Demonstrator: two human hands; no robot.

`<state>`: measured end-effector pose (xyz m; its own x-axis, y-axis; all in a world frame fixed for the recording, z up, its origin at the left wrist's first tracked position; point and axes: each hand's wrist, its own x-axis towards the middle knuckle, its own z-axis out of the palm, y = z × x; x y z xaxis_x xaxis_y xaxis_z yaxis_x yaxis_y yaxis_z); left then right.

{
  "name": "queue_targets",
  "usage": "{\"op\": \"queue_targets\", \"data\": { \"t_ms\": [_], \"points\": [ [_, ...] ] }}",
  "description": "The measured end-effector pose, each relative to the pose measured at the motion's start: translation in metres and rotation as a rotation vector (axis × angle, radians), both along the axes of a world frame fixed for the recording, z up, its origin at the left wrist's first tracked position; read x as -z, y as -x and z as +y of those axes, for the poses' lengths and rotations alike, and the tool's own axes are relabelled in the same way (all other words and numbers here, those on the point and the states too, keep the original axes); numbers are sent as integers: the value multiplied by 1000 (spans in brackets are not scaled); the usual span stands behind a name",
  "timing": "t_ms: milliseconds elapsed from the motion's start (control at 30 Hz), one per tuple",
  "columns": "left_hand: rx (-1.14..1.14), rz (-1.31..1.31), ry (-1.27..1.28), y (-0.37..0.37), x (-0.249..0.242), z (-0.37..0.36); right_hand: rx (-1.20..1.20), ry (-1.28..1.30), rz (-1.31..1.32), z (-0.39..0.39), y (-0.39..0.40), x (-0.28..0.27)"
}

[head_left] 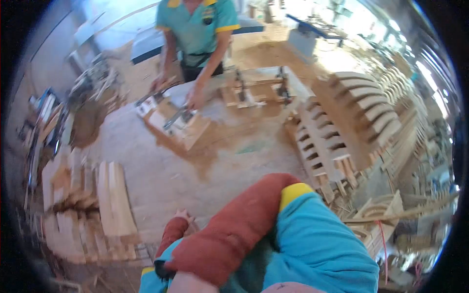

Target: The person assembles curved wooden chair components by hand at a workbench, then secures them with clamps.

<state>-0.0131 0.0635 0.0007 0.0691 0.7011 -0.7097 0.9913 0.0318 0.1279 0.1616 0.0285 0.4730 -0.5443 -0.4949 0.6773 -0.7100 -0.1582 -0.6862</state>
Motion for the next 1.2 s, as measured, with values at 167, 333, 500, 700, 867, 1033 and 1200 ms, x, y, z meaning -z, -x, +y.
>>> {"op": "queue_targets", "data": {
  "t_ms": [167, 333, 500, 700, 867, 1033, 1200],
  "points": [
    [-287, -495, -3, 12, -39, 61, 99, 18, -210, 65, -68, 18],
    [-340, -782, -378, -2, -131, 139, 1156, 679, -887, 99, -194, 124],
    [-313, -964, -762, -26, -200, 251, 1650, 1289, -749, 92, -236, 200],
    [-143, -526, -998, -84, -207, 407, 1685, 1288, -936, 108, -232, 241],
    [-64, -307, -779, -136, -146, 493, 1712, 1252, -1105, 113, -236, 248],
    [-188, -388, -793, -161, -116, 514, 1844, 1268, -1149, 122, -256, 267],
    [-153, -348, -957, -149, -113, 472, 1857, 1167, -1095, 161, -238, 277]
  ]
}}
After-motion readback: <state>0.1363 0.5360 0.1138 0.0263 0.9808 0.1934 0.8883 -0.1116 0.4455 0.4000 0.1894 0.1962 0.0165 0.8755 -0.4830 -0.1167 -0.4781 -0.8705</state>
